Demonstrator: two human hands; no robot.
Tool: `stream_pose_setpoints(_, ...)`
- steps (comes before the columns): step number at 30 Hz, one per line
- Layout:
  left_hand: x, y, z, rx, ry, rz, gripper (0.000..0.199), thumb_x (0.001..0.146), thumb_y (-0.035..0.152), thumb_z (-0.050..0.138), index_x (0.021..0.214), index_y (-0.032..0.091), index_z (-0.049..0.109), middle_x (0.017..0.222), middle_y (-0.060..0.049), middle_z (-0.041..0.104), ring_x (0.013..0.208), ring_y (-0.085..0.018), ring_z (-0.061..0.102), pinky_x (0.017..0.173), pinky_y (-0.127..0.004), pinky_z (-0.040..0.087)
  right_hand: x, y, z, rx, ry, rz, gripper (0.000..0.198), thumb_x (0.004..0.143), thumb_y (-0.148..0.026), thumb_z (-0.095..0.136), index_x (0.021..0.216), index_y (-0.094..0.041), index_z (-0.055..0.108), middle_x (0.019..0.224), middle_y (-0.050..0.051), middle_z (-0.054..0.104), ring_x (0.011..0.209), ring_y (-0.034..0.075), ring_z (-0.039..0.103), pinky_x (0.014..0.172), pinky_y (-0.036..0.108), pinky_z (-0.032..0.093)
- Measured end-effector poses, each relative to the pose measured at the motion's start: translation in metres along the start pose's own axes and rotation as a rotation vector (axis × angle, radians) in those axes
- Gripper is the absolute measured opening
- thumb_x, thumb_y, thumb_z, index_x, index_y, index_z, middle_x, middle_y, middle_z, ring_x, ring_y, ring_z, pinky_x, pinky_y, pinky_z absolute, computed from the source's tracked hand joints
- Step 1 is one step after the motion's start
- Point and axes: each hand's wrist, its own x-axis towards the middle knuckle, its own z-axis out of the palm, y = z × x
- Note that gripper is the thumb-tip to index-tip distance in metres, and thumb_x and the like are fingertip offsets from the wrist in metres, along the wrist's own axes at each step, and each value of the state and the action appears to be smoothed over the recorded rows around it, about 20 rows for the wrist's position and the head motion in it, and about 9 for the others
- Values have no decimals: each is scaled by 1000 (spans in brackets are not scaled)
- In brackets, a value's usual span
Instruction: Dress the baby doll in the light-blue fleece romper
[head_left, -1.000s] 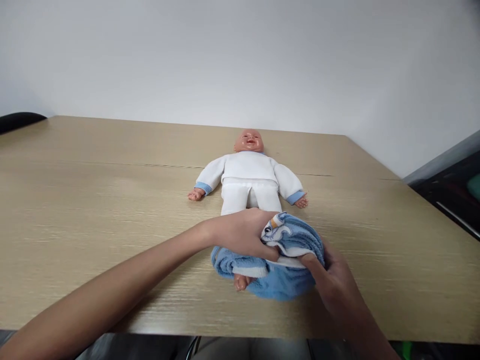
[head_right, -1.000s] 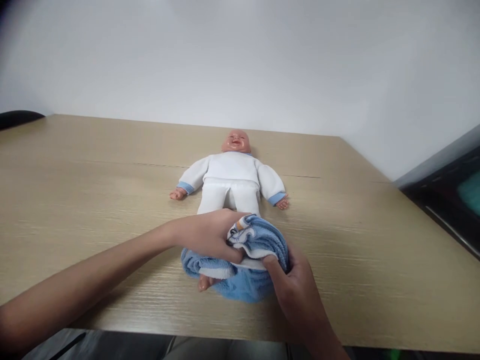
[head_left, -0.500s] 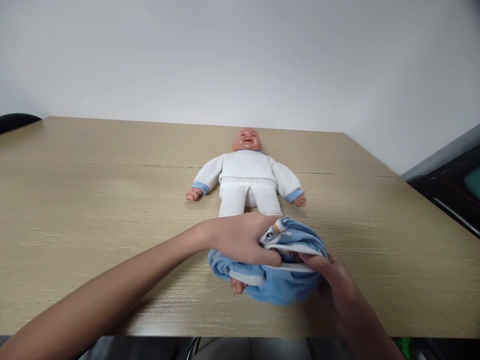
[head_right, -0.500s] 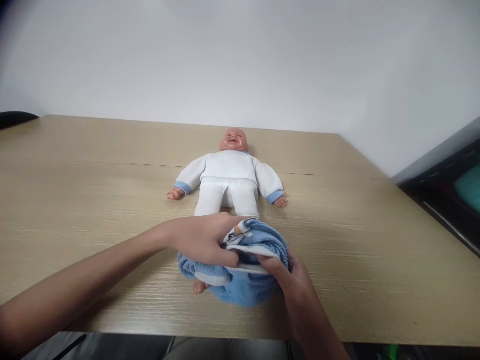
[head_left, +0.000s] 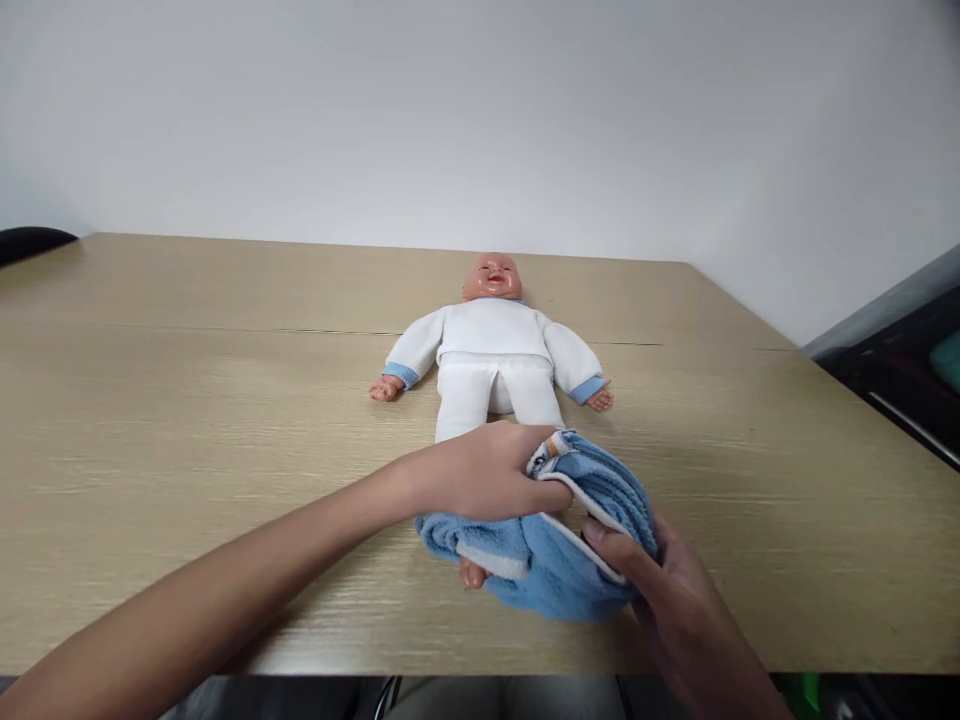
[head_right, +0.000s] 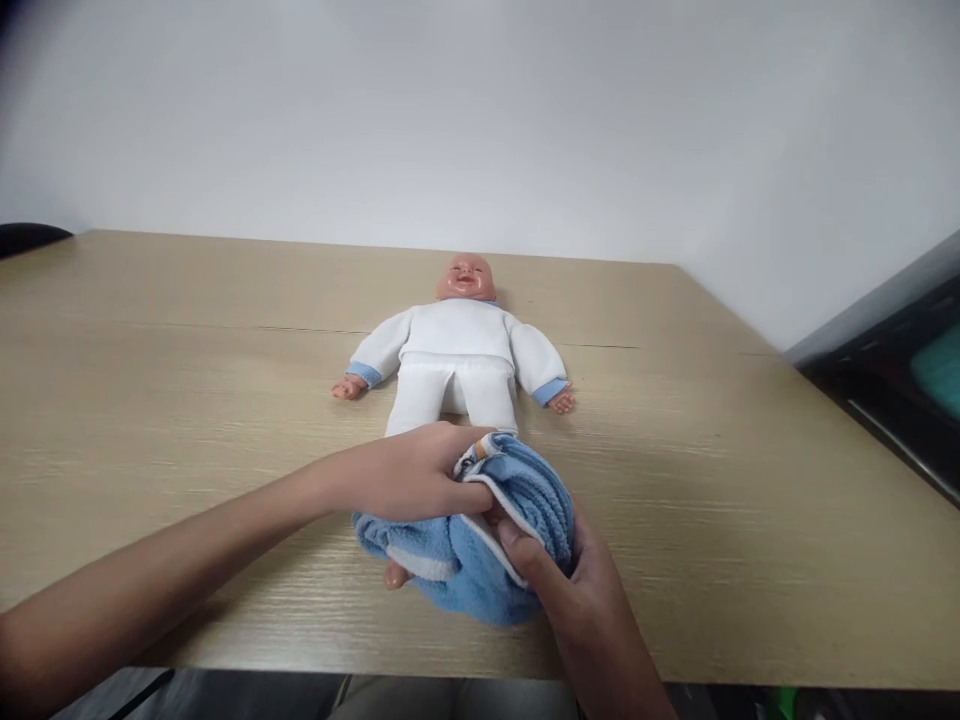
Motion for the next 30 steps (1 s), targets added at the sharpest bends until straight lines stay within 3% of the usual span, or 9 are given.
stream_pose_setpoints(4, -4, 5, -1, 24, -37, -68, 27, 88, 41, 69, 110, 25, 69, 108, -3, 79, 98, -28, 74, 75, -35, 52, -9, 8, 0, -75, 53, -44, 64, 86, -66, 86, 135, -26, 76, 131, 11, 83, 127, 38, 76, 109, 47, 63)
stream_pose_setpoints(9, -7, 3, 8, 160, -36, -67, 31, 82, 43, 76, 103, 23, 64, 97, -4, 76, 88, -27, 74, 63, -33, 44, -11, 20, -8, -296, 96, -246, 53, 92, -57, 81, 135, -26, 78, 130, 11, 84, 117, 35, 81, 97, 38, 69)
stream_pose_setpoints(14, -9, 6, 24, 512, 57, -75, 30, 96, 45, 67, 112, 20, 63, 99, -10, 77, 92, -34, 75, 64, -38, 40, 3, 37, -29, -550, 58, -367, 50, 95, -53, 75, 136, -24, 80, 132, 10, 84, 119, 36, 82, 90, 35, 71)
stream_pose_setpoints(18, -11, 11, 28, 606, 25, -123, 36, 100, 44, 66, 123, 18, 61, 105, -12, 79, 96, -38, 77, 68, -42, 47, 7, 46, -41, -735, 78, -366, 51, 95, -55, 69, 132, -23, 83, 122, 10, 86, 115, 39, 82, 86, 40, 71)
stream_pose_setpoints(24, -14, 9, 23, 577, -5, -80, 38, 97, 41, 64, 129, 20, 58, 109, -11, 79, 97, -37, 78, 69, -41, 47, 8, 48, -41, -781, 61, -455, 40, 96, -44, 64, 127, -24, 80, 122, 8, 84, 113, 33, 81, 88, 36, 69)
stream_pose_setpoints(30, -8, 1, 14, 366, -29, -61, 38, 89, 41, 75, 117, 24, 56, 104, -5, 77, 95, -30, 75, 68, -34, 43, 10, 46, -35, -607, 66, -435, 43, 96, -42, 65, 132, -22, 80, 122, 8, 84, 114, 31, 80, 85, 32, 68)
